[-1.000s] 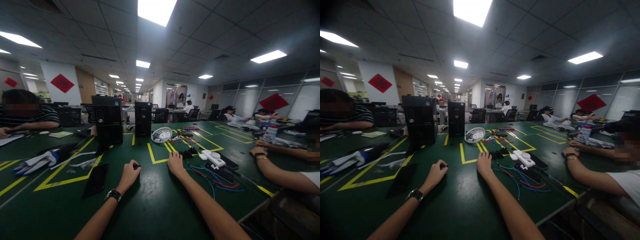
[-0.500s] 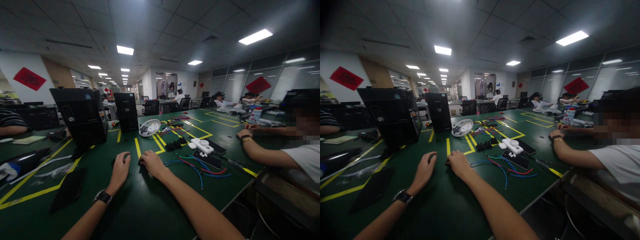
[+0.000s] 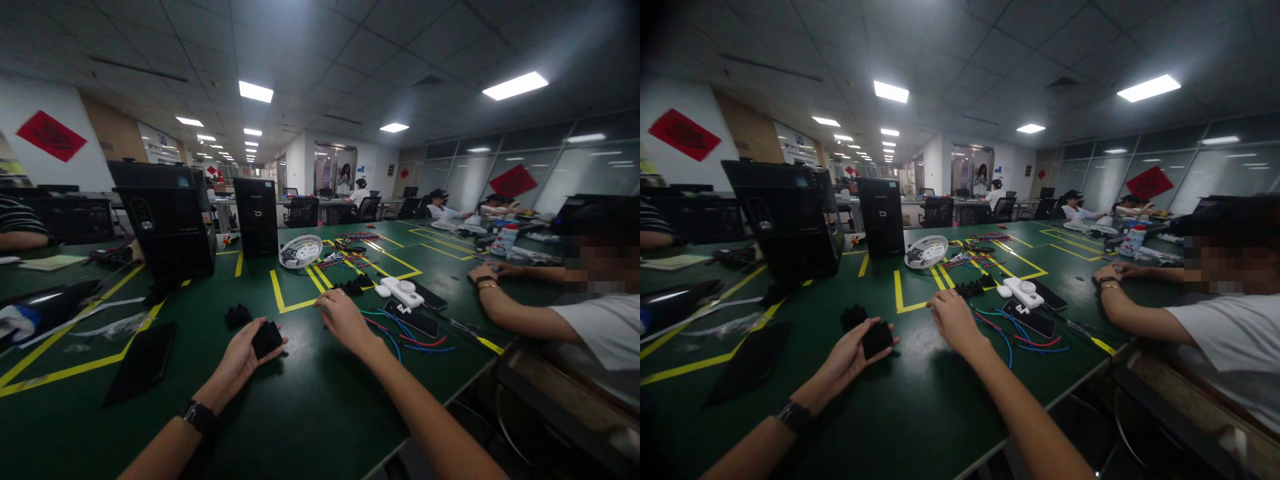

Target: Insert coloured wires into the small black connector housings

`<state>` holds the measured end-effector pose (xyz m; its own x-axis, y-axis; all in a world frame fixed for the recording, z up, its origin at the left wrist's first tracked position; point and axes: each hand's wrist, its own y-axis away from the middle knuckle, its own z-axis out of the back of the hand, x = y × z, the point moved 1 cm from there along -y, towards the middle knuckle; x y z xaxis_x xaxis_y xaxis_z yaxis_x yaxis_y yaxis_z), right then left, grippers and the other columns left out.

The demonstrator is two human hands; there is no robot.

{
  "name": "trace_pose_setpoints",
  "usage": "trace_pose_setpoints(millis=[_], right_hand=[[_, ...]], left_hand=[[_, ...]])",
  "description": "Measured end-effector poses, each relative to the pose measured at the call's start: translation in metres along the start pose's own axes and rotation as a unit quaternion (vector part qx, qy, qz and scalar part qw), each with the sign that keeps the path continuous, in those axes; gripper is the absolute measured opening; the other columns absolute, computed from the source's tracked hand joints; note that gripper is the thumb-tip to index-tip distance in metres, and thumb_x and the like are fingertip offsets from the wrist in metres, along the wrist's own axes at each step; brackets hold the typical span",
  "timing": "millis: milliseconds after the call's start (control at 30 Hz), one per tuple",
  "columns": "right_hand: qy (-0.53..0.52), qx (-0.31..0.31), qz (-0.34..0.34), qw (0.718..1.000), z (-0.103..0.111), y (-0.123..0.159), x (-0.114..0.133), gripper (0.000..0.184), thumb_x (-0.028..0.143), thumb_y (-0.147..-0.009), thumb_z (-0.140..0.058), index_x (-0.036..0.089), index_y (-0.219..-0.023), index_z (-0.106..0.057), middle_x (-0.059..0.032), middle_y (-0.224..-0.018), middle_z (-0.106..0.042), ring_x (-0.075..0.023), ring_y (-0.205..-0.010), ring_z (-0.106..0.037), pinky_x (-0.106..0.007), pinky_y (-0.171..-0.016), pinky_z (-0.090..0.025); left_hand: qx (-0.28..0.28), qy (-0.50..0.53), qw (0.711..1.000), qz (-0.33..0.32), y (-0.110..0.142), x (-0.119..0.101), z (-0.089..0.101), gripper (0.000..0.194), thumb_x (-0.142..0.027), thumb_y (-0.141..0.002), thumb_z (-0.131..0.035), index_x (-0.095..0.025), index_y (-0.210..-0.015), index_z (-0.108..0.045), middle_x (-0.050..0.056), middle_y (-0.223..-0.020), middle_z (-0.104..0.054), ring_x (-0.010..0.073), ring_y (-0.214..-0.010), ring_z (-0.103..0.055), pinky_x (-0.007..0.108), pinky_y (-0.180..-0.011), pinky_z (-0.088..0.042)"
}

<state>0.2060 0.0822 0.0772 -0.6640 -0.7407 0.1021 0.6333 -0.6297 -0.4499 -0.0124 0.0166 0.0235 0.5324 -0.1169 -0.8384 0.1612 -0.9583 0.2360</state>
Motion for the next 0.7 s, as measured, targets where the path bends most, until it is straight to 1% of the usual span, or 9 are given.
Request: trace_pose_setpoints(millis=[100, 167, 233, 333, 433, 500, 600, 700], right_hand=[[0.095, 0.079, -0.084, 0.989, 0.000, 0.027, -0.036, 0.022, 0.021, -0.086, -0.058, 0.020, -0.106, -0.064, -0.0099, -0.107, -0.058, -0.0231, -0.106, -0.047, -0.033, -0.086, -0.039], [0.118, 0.102, -0.102, 0.982, -0.004, 0.039, -0.046, 0.019, 0.024, -0.085, -0.059, 0.021, -0.103, -0.065, -0.0094, -0.106, -0.059, -0.0238, -0.105, -0.048, -0.033, -0.084, -0.038], [0.114, 0.104, -0.099, 0.983, -0.007, 0.040, -0.044, 0.014, 0.024, -0.087, -0.058, 0.021, -0.098, -0.066, -0.0086, -0.103, -0.061, -0.0234, -0.104, -0.049, -0.033, -0.084, -0.037], [0.071, 0.095, -0.090, 0.989, -0.011, 0.024, -0.026, 0.011, 0.020, -0.088, -0.053, 0.018, -0.093, -0.064, -0.0083, -0.097, -0.064, -0.0210, -0.098, -0.056, -0.030, -0.082, -0.038], [-0.030, 0.071, -0.076, 0.994, -0.009, -0.003, -0.001, 0.013, 0.018, -0.090, -0.048, 0.017, -0.094, -0.060, -0.0063, -0.089, -0.066, -0.0161, -0.083, -0.062, -0.025, -0.073, -0.041], [-0.138, 0.046, -0.069, 0.987, -0.003, -0.021, 0.015, 0.013, 0.020, -0.090, -0.046, 0.017, -0.090, -0.059, -0.0043, -0.082, -0.067, -0.0142, -0.076, -0.063, -0.023, -0.069, -0.043], [-0.302, 0.010, -0.071, 0.951, 0.014, -0.042, 0.035, 0.009, 0.023, -0.086, -0.049, 0.017, -0.084, -0.055, -0.0026, -0.076, -0.066, -0.0126, -0.068, -0.063, -0.022, -0.065, -0.045], [-0.407, 0.002, -0.084, 0.910, 0.028, -0.054, 0.047, 0.010, 0.027, -0.083, -0.052, 0.017, -0.082, -0.052, 0.0005, -0.067, -0.062, -0.0107, -0.056, -0.058, -0.021, -0.055, -0.043]], left_hand=[[0.024, 0.006, 0.999, -0.029, -0.004, 0.003, -0.001, 0.027, -0.028, -0.086, -0.054, -0.018, -0.111, -0.049, 0.014, -0.103, -0.066, 0.0248, -0.081, -0.070, 0.045, -0.071, -0.057], [0.038, 0.009, 0.999, -0.035, -0.008, 0.006, 0.000, 0.027, -0.030, -0.087, -0.053, -0.017, -0.110, -0.049, 0.015, -0.103, -0.067, 0.0253, -0.081, -0.070, 0.044, -0.070, -0.057], [0.048, 0.026, 0.998, -0.035, -0.010, 0.007, 0.001, 0.029, -0.034, -0.087, -0.052, -0.016, -0.111, -0.049, 0.017, -0.104, -0.066, 0.0262, -0.083, -0.069, 0.044, -0.072, -0.057], [0.043, 0.064, 0.996, -0.037, -0.008, 0.007, 0.003, 0.030, -0.036, -0.089, -0.049, -0.016, -0.111, -0.048, 0.017, -0.105, -0.066, 0.0261, -0.084, -0.069, 0.045, -0.074, -0.056], [0.023, 0.082, 0.995, -0.051, -0.007, 0.005, 0.003, 0.027, -0.031, -0.089, -0.049, -0.020, -0.113, -0.044, 0.014, -0.104, -0.066, 0.0238, -0.079, -0.069, 0.042, -0.070, -0.056], [0.012, 0.079, 0.995, -0.058, -0.007, 0.005, 0.003, 0.028, -0.029, -0.088, -0.051, -0.022, -0.113, -0.043, 0.012, -0.101, -0.066, 0.0227, -0.076, -0.069, 0.040, -0.066, -0.055], [0.005, 0.074, 0.995, -0.069, -0.008, 0.007, 0.004, 0.029, -0.032, -0.087, -0.053, -0.022, -0.113, -0.045, 0.010, -0.095, -0.065, 0.0218, -0.075, -0.068, 0.039, -0.065, -0.055], [-0.001, 0.080, 0.993, -0.085, -0.010, 0.007, 0.007, 0.030, -0.034, -0.086, -0.053, -0.023, -0.112, -0.045, 0.007, -0.090, -0.063, 0.0215, -0.074, -0.068, 0.039, -0.064, -0.055]])
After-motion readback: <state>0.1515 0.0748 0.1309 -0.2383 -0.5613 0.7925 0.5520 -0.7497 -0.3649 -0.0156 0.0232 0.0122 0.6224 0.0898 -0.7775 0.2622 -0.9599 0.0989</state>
